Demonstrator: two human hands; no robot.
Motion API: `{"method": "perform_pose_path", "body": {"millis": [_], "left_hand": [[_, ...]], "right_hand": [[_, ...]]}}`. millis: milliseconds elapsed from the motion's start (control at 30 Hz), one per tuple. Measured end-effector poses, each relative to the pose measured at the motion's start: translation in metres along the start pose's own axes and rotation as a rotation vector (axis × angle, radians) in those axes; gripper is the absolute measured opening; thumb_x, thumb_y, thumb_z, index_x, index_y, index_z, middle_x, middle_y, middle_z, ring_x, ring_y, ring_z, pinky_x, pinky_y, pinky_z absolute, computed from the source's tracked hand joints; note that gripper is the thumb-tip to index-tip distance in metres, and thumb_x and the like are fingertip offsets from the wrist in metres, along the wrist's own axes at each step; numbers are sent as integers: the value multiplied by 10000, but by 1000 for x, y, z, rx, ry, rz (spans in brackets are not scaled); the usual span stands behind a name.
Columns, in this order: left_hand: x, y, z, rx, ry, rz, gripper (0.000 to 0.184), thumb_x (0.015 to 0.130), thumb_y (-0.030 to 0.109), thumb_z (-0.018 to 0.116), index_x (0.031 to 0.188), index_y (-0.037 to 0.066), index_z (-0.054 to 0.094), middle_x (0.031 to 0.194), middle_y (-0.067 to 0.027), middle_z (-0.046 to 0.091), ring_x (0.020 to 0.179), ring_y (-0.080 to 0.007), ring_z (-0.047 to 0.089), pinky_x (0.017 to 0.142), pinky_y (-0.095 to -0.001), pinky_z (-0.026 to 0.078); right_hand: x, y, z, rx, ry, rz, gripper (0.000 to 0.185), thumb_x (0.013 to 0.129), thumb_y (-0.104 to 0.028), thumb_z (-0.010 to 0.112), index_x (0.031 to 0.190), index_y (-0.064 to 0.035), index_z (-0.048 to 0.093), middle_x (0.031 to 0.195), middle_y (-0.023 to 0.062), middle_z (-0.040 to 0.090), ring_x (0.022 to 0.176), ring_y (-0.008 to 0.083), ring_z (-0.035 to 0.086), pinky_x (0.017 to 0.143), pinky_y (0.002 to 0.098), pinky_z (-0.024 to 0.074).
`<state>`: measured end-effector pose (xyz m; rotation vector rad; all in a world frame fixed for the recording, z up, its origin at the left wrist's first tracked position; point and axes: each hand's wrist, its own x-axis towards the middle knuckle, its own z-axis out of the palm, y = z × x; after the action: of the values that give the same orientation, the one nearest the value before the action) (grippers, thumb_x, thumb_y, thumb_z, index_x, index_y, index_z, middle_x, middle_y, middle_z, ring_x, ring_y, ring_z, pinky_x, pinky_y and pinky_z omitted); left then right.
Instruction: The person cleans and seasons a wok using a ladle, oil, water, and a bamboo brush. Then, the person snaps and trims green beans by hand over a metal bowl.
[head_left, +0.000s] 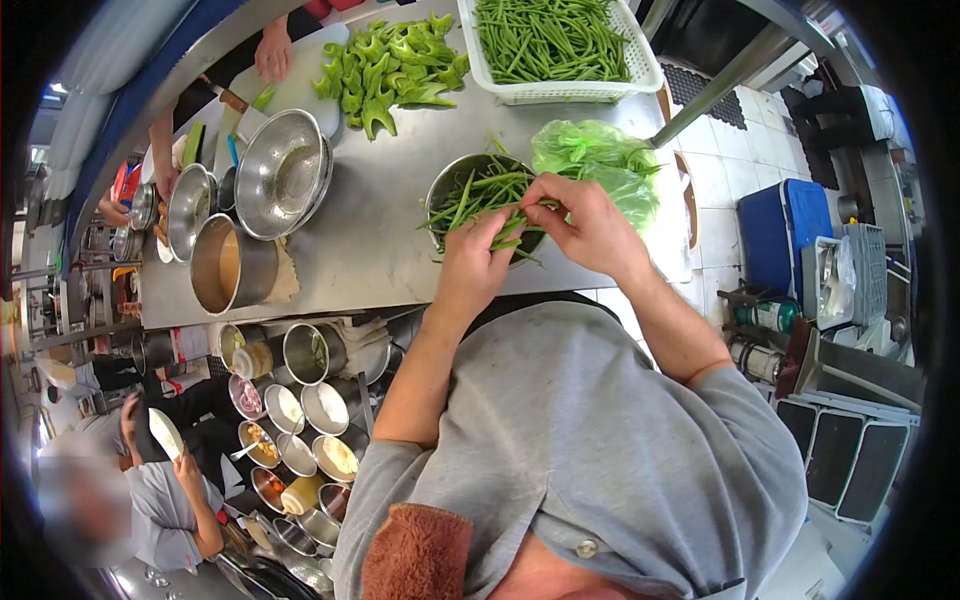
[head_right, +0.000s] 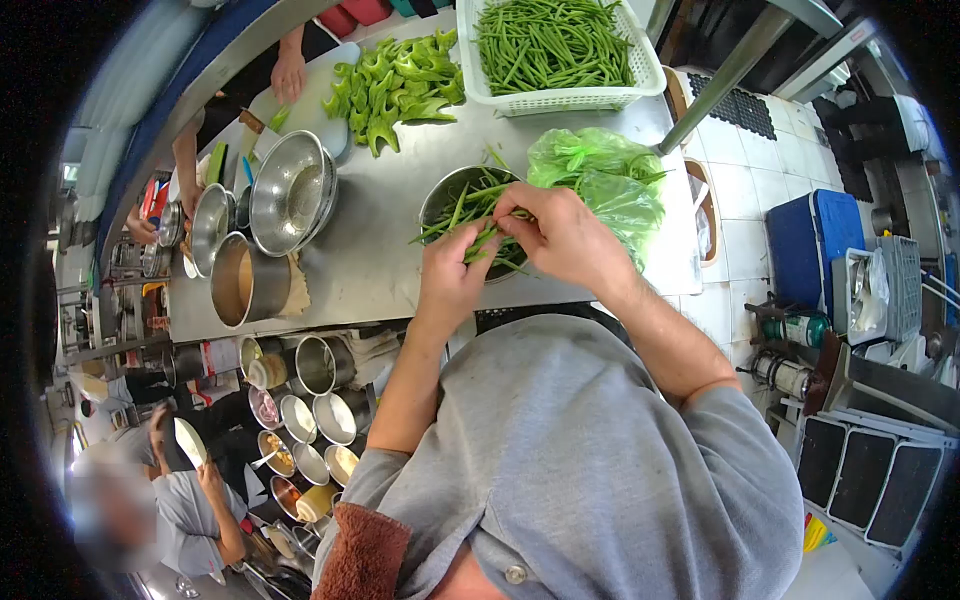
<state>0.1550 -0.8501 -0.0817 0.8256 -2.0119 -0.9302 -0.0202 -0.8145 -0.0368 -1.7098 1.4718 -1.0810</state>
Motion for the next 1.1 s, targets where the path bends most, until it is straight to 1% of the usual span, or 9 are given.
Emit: {"method": "perform_pose_path", "body": {"millis": [433,500,567,633,733,800,900,1033,1100], "left_hand": [[1,-4,-17,220,-86,-28,274,774,-24,618,1048,-28,606,998,-188,665,884,-376,630,763,-389,503],[2,-2,-17,199,-31,21,214,837,30,623,1043,-26,601,917,-187,664,786,-325,644,705,-368,505],[0,-2,-20,141,-28,-65,176,875,71,613,1026,-21,608,854,-159,655,712,-259,622,654,-337,490],[1,-1,-22,85,-19,-152,160,913,112,603,1008,-16,614,791,-131,647,637,-194,601,602,-307,476],[0,3,-21,-146,15,-349,187,951,163,563,1018,-7,600,724,-91,609,570,-141,555,532,-270,427],[2,-1,-18,-534,98,-430,178,985,185,520,1027,20,572,696,-17,545,528,-31,440,465,-211,353],[5,5,-23,-792,183,-520,150,1001,182,485,1039,45,532,694,5,518,499,-27,387,434,-189,302],[2,-5,-25,-839,191,-533,143,1003,179,480,1042,47,515,700,-3,512,486,-29,372,418,-188,294],[0,-10,-23,-786,150,-515,148,1007,195,465,1069,67,509,703,1,496,456,-37,340,398,-196,260]], "right_hand": [[-5,20,-10,-242,3,-186,113,802,-32,610,898,15,644,726,132,611,640,300,593,572,363,468],[1,29,-9,-57,29,-132,131,802,-41,593,904,15,652,715,121,626,624,289,593,570,349,471],[9,53,-11,672,208,364,143,838,-55,572,927,-3,671,665,74,623,596,207,585,554,286,452],[17,58,-12,648,212,329,137,872,-72,589,958,-27,686,728,53,646,659,158,608,575,260,458],[19,55,2,-122,91,-111,211,876,-87,634,1082,-58,670,976,93,650,820,210,625,711,308,500],[20,52,10,-74,62,-110,212,878,-93,630,1082,-51,669,968,109,650,821,241,627,735,323,498],[19,44,17,97,-39,-76,190,892,-106,610,1046,-5,660,933,127,646,804,272,623,735,347,488],[16,41,18,92,-235,-92,143,894,-88,598,968,25,645,834,126,637,742,264,605,671,340,475],[17,38,18,225,-203,149,125,876,-70,610,952,22,647,800,137,629,736,261,605,665,336,476]]}}
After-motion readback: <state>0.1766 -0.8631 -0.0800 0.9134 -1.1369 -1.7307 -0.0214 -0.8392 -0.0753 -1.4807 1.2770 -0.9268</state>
